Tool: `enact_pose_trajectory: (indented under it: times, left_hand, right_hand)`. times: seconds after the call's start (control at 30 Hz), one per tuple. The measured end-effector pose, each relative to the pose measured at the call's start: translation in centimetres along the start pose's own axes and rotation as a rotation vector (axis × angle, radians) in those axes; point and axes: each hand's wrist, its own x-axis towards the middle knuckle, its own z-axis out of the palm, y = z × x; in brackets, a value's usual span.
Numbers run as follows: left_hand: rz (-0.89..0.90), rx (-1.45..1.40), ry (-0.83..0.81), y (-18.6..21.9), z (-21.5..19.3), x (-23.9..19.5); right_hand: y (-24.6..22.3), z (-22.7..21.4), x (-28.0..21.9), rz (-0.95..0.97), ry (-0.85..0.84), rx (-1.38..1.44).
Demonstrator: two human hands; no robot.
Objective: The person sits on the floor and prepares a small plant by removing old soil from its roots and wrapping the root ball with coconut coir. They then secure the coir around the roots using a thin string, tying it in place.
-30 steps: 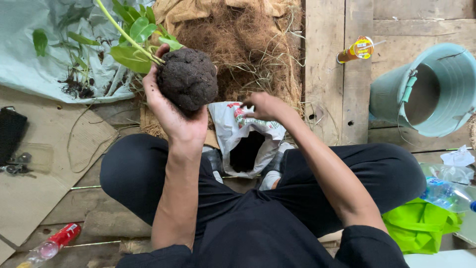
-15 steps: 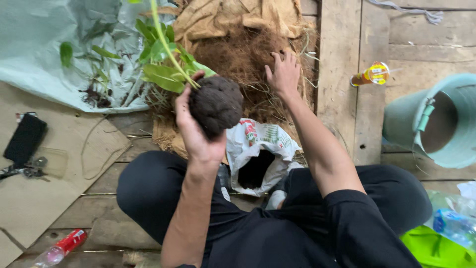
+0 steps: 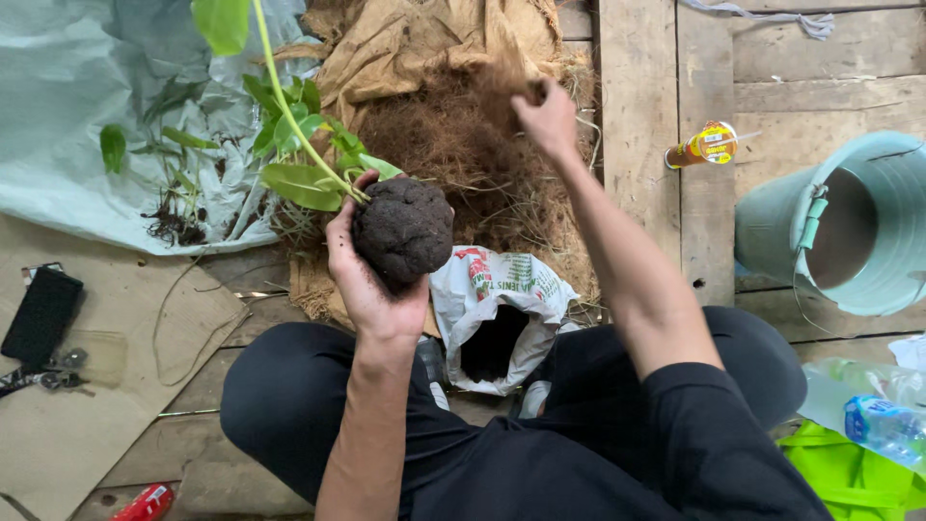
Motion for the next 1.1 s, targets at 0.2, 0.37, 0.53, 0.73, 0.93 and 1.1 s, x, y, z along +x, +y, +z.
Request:
enact_pose_trajectory:
  times: [0.2,0.37,0.53,0.73,0.93,1.1]
  left_hand:
    - [-0.002,-0.041,-0.011,-0.1,0.1,-0.3]
    - [0.021,-0.082,-0.055,-0.3,0.8,-0.9]
    - [0.045,-0.106,-0.092,-1.0,1.5,-1.0]
    - [0.056,-0.124,-0.076,-1.6,1.5,-0.1]
    - [0.110,-0.099,-0.091,-1.9,1.0,1.0]
    - [0.096,-0.060,-0.011,-1.8,0.7,1.9]
  right_hand:
    - [-4.8,-8.8,2.3,0.220,-0.288,0.541]
    - [-9.6,-14.7,1.1,0.105,-0.387,0.522]
    - [-12.6,-16.1,-1.6,0.234,-0.435,0.503]
    - [-9.2,-12.4,-3.8,0.329,-0.512,0.734]
    - [0.6,-4.6,-6.1,0.515,-0.490,0.444]
    - [5.0,-2.7,-5.6,0.431,-0.372,0.408]
